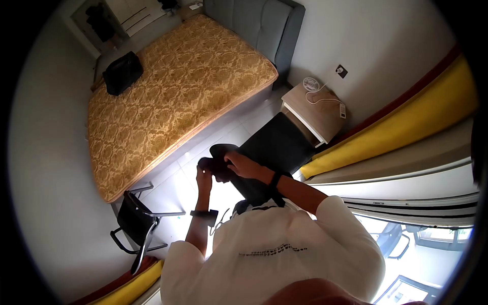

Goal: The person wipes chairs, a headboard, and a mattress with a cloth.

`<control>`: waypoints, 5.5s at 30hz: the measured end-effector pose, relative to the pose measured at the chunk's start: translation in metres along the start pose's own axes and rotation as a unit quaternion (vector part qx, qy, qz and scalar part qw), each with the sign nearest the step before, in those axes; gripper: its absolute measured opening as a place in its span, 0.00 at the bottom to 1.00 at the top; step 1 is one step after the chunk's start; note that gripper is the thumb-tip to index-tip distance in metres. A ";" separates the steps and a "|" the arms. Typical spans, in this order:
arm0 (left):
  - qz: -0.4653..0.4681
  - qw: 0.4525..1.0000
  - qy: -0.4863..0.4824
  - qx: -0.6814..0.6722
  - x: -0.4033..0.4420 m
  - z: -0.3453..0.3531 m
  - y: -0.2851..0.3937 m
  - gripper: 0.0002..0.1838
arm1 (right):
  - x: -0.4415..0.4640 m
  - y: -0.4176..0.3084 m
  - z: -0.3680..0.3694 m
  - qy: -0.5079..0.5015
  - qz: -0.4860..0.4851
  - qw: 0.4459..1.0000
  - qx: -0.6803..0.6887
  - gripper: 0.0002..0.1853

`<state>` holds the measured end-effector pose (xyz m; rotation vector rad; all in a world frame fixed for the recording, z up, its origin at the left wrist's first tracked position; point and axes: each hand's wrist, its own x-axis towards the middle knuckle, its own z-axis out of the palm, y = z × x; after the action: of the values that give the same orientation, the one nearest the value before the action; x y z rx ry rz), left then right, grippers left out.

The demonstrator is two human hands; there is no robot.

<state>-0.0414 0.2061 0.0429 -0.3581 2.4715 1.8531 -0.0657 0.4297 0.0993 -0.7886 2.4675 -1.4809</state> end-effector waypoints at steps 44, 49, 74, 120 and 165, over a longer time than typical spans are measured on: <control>-0.025 0.998 0.004 -0.060 0.109 0.040 0.025 0.20 | 0.033 0.034 -0.012 -0.064 -0.065 0.996 -0.004 0.39; 0.097 0.983 0.010 0.157 0.033 0.045 0.036 0.27 | -0.034 0.030 -0.025 -0.148 -0.012 0.988 0.045 0.35; 0.275 0.928 -0.126 0.217 0.117 0.004 0.072 0.56 | 0.043 0.035 -0.006 -0.165 0.088 0.980 -0.073 0.44; -0.183 0.965 -0.186 -0.029 0.066 0.018 0.049 0.68 | 0.001 0.026 0.012 -0.015 -0.036 0.986 -0.161 0.26; 0.224 0.915 -0.038 0.334 -0.013 0.058 0.048 0.28 | -0.048 0.062 0.003 -0.105 0.110 0.988 -0.018 0.37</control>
<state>-0.0448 0.2756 0.0736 0.3263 3.0870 0.9345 -0.0460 0.4755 0.0383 -0.6178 2.3426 -1.2136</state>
